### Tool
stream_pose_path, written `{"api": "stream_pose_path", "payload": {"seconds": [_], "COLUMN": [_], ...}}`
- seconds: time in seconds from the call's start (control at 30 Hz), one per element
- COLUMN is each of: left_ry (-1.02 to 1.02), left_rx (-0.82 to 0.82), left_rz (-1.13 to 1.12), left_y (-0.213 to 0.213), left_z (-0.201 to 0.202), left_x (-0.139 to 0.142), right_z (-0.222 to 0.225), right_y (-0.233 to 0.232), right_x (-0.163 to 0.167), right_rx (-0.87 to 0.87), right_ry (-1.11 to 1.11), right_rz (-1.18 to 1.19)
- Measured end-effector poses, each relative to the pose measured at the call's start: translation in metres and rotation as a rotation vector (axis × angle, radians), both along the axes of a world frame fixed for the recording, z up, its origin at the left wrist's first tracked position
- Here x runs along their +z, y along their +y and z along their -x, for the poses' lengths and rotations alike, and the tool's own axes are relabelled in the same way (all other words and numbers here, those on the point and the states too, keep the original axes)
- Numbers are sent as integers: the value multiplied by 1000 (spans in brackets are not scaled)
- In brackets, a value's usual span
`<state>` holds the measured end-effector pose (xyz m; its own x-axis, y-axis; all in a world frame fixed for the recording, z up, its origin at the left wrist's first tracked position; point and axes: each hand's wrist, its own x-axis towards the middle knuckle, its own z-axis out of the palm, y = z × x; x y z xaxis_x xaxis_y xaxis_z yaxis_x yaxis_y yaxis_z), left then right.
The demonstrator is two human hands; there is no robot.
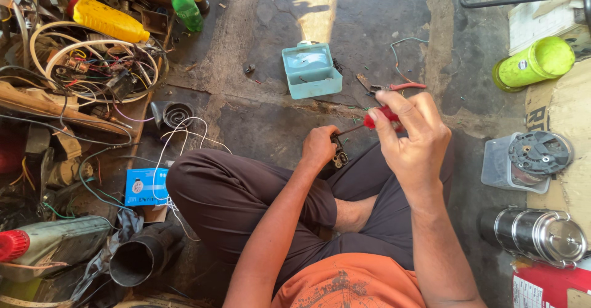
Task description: The person sits on the floor and uses a red screwdriver to tighten screws on a small electrical component. They repeatedly adjust the component and the screwdriver to secure the connections.
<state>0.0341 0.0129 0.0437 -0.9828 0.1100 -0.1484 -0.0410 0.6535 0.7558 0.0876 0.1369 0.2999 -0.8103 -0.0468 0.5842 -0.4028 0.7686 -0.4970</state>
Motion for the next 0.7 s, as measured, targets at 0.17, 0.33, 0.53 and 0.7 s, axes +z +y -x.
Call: {"api": "stream_pose_path", "payload": {"seconds": [0.17,0.33,0.53,0.7], "left_ry": [42,72,71,21], "left_rx": [-6,-28,-31,-31], "left_rz": [24,56,67,85], "left_y": [4,5,4,5], "left_z": [-1,-1,0,-1], "left_x": [-8,-21,-23,-18], "right_z": [2,-4,0,0], "right_y": [-3,-1,2,0], "right_x": [-5,0,-10,-13], "right_rx": [-85,195,-48,-15], "right_ry": [27,-25,-47,129], "right_rz": [-76,289,19,-52]}}
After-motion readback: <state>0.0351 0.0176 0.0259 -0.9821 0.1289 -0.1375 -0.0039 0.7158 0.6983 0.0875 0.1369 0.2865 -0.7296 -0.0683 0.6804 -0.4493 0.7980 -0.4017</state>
